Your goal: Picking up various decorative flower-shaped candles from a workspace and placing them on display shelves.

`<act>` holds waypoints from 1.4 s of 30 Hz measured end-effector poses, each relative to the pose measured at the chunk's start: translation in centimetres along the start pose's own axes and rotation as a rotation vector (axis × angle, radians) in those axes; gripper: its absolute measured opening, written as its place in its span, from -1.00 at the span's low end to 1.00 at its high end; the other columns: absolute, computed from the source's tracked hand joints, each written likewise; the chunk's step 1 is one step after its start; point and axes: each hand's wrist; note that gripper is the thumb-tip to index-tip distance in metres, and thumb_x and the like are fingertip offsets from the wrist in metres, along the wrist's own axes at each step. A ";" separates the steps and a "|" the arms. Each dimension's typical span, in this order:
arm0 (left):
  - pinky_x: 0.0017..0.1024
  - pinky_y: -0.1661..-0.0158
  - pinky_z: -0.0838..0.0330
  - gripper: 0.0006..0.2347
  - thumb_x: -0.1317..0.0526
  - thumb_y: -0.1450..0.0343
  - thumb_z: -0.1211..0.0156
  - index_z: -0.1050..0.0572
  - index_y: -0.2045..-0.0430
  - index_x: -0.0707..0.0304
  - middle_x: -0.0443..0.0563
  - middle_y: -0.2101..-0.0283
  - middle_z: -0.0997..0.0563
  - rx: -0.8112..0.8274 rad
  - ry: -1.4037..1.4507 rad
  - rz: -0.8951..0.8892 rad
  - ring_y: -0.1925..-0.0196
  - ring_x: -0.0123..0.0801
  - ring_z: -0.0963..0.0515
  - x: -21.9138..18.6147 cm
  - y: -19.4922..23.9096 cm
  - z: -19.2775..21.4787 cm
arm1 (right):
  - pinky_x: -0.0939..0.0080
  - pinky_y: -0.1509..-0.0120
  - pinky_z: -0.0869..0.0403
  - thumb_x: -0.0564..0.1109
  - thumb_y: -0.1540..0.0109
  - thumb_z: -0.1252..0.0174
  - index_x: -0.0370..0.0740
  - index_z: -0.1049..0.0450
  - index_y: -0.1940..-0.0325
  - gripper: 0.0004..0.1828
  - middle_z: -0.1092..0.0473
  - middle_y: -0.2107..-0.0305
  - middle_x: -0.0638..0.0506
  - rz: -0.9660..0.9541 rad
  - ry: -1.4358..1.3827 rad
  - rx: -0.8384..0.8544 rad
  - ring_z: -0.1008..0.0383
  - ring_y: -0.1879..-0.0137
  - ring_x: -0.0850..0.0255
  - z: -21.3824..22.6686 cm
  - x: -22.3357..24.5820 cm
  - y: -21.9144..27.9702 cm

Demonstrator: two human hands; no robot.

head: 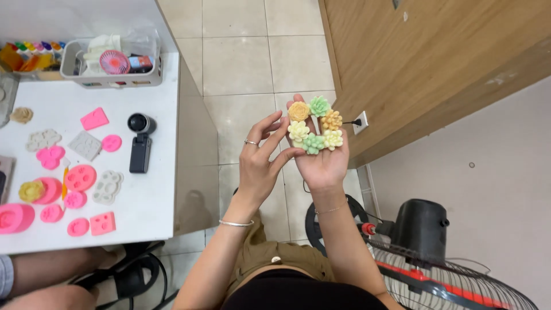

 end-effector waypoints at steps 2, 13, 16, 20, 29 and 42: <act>-0.30 -0.10 -0.55 -0.53 0.21 -0.31 -0.47 -0.54 -0.14 0.23 0.05 -0.27 -0.48 -0.005 -0.010 -0.039 -0.14 -0.19 -0.60 2.2 -3.6 0.7 | -0.19 -0.64 -0.10 0.09 -0.42 0.41 -0.31 -0.07 -0.55 -0.32 0.00 -0.50 -0.31 0.017 -0.045 -0.003 0.02 -0.61 -0.19 -0.2 -0.5 -3.9; -0.29 -0.05 -0.54 -0.63 0.17 -0.26 -0.52 -0.64 0.09 0.26 0.01 -0.17 -0.55 -0.065 -0.043 -0.139 -0.04 -0.22 -0.61 13.9 -20.0 0.4 | -0.28 -0.63 -0.07 0.09 -0.42 0.40 -0.36 -0.06 -0.50 -0.34 -0.01 -0.47 -0.39 0.064 -0.127 -0.080 0.04 -0.58 -0.28 -0.5 -2.2 -23.8; -0.30 -0.05 -0.56 -0.62 0.16 -0.25 -0.54 -0.64 0.09 0.25 0.00 -0.14 -0.55 -0.081 -0.032 -0.137 -0.04 -0.22 -0.61 16.6 -23.5 -1.5 | -0.27 -0.63 -0.08 0.09 -0.44 0.41 -0.41 -0.05 -0.52 -0.32 0.00 -0.47 -0.40 0.043 -0.120 -0.036 0.03 -0.58 -0.31 1.3 -0.7 -28.8; -0.29 -0.04 -0.55 -0.62 0.15 -0.24 -0.54 -0.65 0.09 0.24 -0.01 -0.11 -0.57 -0.086 -0.072 -0.124 -0.04 -0.22 -0.61 20.5 -29.2 -4.8 | -0.30 -0.60 -0.09 0.12 -0.43 0.42 -0.36 -0.07 -0.49 -0.33 -0.03 -0.44 -0.41 0.049 -0.099 -0.127 0.00 -0.56 -0.30 3.0 1.8 -36.2; -0.23 -0.15 -0.49 -0.46 0.14 -0.30 -0.53 -0.45 -0.16 0.22 0.09 -0.28 -0.36 -0.017 0.018 0.083 -0.27 -0.11 -0.47 26.2 -43.9 -14.2 | -0.30 -0.63 -0.08 0.11 -0.45 0.38 -0.31 -0.09 -0.47 -0.38 -0.04 -0.45 -0.35 -0.048 -0.113 -0.075 0.01 -0.58 -0.26 4.8 11.1 -54.0; -0.11 -0.33 -0.31 -0.12 0.12 -0.20 -0.60 -0.14 -0.40 0.26 0.15 -0.43 -0.23 0.097 0.158 0.215 -0.48 -0.06 -0.27 37.6 -59.8 -21.1 | -0.28 -0.62 -0.11 0.09 -0.43 0.36 -0.41 -0.12 -0.47 -0.35 -0.08 -0.43 -0.39 -0.111 -0.143 -0.148 -0.03 -0.56 -0.26 9.9 15.2 -72.7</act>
Point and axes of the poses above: each hand's wrist, its own y-axis away from the middle knuckle, its own z-axis out of the back of the hand, x = y × z
